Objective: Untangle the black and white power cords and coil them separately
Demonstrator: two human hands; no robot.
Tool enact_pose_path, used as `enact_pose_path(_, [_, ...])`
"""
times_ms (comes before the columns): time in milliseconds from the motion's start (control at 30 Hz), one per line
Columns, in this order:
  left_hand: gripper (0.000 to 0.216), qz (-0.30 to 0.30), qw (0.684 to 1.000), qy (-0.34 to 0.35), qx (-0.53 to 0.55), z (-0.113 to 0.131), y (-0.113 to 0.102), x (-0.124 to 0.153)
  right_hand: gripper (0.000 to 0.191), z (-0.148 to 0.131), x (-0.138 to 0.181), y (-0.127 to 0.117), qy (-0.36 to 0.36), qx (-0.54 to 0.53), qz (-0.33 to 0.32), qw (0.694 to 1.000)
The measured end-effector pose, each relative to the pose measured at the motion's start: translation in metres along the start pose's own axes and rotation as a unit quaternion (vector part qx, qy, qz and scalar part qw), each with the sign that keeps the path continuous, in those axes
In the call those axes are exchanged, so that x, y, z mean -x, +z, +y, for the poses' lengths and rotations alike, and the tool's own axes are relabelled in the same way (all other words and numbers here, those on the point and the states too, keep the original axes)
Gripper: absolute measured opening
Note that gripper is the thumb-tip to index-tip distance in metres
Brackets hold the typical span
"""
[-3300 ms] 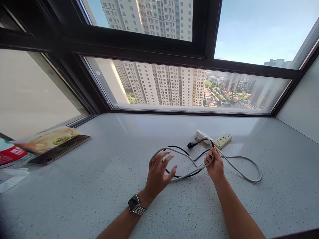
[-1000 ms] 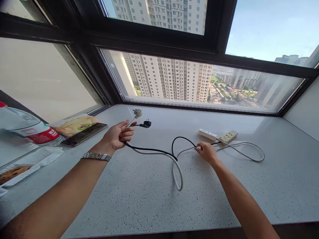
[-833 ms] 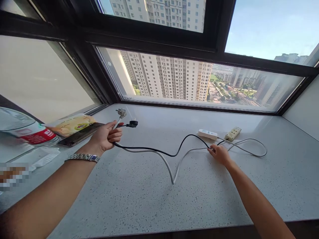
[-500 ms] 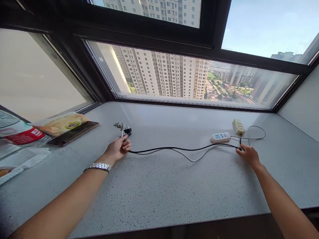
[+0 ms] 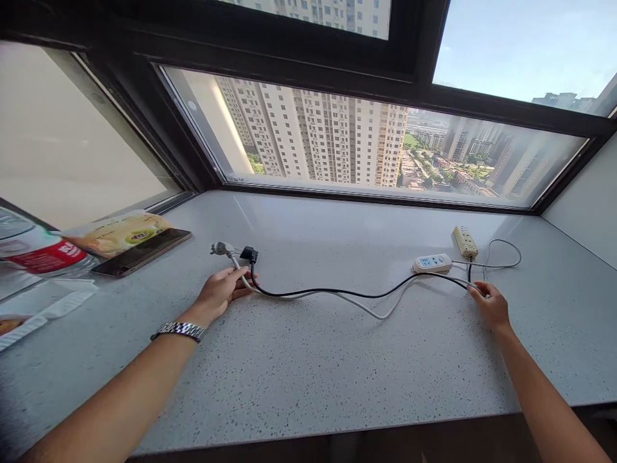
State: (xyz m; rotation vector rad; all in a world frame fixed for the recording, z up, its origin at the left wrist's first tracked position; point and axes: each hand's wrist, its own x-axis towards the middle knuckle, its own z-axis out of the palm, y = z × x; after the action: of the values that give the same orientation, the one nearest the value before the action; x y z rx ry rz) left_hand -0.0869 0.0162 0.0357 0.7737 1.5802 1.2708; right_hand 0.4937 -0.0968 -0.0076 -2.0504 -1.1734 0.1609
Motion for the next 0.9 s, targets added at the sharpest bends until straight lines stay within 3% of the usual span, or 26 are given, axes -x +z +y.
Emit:
enact_pose_path(200, [0.018, 0.014, 1.0, -0.005, -0.026, 0.0, 0.003, -0.003, 0.052, -0.006, 0.001, 0.001, 0.059, -0.053, 0.038, 0.996])
enact_pose_path(467, [0.022, -0.007, 0.999, 0.004, -0.04, 0.003, 0.001, 0.005, 0.045, -0.024, -0.019, 0.005, 0.069, -0.141, 0.071, 0.985])
enact_pose_path(667, [0.02, -0.001, 0.999, 0.001, -0.05, 0.003, 0.001, 0.001, 0.039, -0.043, -0.024, 0.005, -0.018, -0.066, 0.153, 0.986])
enact_pose_path(900, [0.028, 0.006, 0.999, 0.009, -0.051, -0.004, 0.0, -0.005, 0.05, -0.043, 0.007, 0.032, -0.181, 0.007, 0.099, 0.979])
